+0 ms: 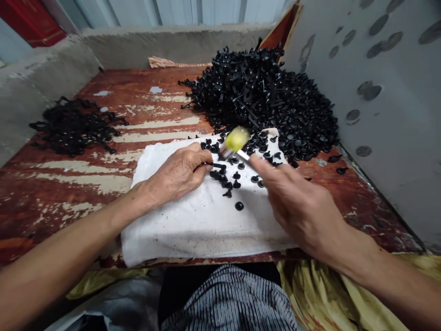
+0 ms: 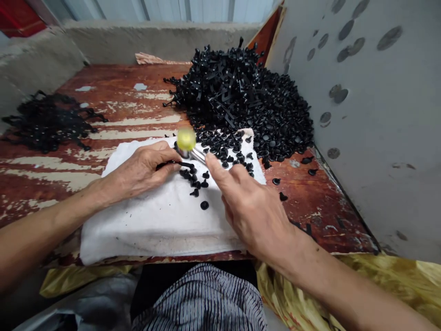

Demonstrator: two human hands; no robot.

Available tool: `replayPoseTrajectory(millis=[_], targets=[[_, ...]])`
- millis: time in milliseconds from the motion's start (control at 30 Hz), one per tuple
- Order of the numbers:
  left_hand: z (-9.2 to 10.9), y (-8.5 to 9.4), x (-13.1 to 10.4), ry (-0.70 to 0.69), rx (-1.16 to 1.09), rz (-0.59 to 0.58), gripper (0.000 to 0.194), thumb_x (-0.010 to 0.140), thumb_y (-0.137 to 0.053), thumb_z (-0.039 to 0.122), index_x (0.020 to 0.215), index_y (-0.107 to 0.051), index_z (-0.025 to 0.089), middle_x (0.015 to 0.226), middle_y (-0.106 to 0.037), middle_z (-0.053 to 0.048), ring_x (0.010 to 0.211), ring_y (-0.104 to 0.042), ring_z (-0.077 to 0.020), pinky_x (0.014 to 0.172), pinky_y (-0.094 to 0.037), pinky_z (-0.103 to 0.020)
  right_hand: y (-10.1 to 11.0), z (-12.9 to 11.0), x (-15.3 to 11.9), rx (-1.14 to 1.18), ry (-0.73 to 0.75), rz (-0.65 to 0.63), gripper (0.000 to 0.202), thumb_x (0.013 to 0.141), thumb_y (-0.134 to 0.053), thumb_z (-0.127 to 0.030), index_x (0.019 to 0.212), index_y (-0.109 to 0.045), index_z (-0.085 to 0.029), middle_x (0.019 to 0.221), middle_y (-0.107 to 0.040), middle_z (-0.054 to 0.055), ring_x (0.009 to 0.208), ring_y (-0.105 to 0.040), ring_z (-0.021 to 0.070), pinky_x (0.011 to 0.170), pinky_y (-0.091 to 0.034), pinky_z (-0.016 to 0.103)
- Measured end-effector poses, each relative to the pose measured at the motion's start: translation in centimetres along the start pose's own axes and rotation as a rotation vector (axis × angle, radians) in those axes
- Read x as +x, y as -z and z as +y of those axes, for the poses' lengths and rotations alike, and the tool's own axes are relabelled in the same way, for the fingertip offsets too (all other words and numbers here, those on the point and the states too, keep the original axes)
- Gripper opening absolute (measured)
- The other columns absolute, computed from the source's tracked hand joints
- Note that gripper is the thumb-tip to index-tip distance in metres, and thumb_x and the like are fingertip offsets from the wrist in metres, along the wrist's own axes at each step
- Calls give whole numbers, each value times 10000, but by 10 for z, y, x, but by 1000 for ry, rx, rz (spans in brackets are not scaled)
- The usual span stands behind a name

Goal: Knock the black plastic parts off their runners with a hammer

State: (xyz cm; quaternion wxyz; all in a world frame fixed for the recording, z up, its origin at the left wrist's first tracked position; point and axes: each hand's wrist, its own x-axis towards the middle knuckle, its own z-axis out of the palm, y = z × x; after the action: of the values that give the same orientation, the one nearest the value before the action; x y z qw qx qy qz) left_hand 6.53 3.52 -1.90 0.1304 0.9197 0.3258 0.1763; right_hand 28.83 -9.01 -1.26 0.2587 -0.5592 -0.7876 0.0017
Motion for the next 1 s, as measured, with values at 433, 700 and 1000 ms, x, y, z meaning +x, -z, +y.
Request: replayPoseTrajectory(millis=[433,700,1000], targets=[[1,-4,-2,28,-8,-8,196,906,-500,155,812,-668,195,769,-549,-24,744,-547,-168,704,-447,-306,-1,4,0,24,6,122,582,906,-398,-53,1447,-512,-236,795,-618,52,620,-572,172,561,-518,284],[1,-8,-3,37,-5,-13,213,909,-483,156,804,-666,186,766,-535,-24,721,-527,-165,704,-441,-310,-7,6,-7,19,1,63,575,897,-399,-52,1444,-516,-189,780,-621,55,561,-552,161,506,-493,279],[-32,61,-19,233,157,136,225,921,-473,287,1025,-643,182,952,-633,-57,879,-571,-212,822,-461,-359,7,12,-10,770,-502,170,372,948,-556,-298,1315,-598,-259,745,-597,-12,498,-488,108,407,-421,222]])
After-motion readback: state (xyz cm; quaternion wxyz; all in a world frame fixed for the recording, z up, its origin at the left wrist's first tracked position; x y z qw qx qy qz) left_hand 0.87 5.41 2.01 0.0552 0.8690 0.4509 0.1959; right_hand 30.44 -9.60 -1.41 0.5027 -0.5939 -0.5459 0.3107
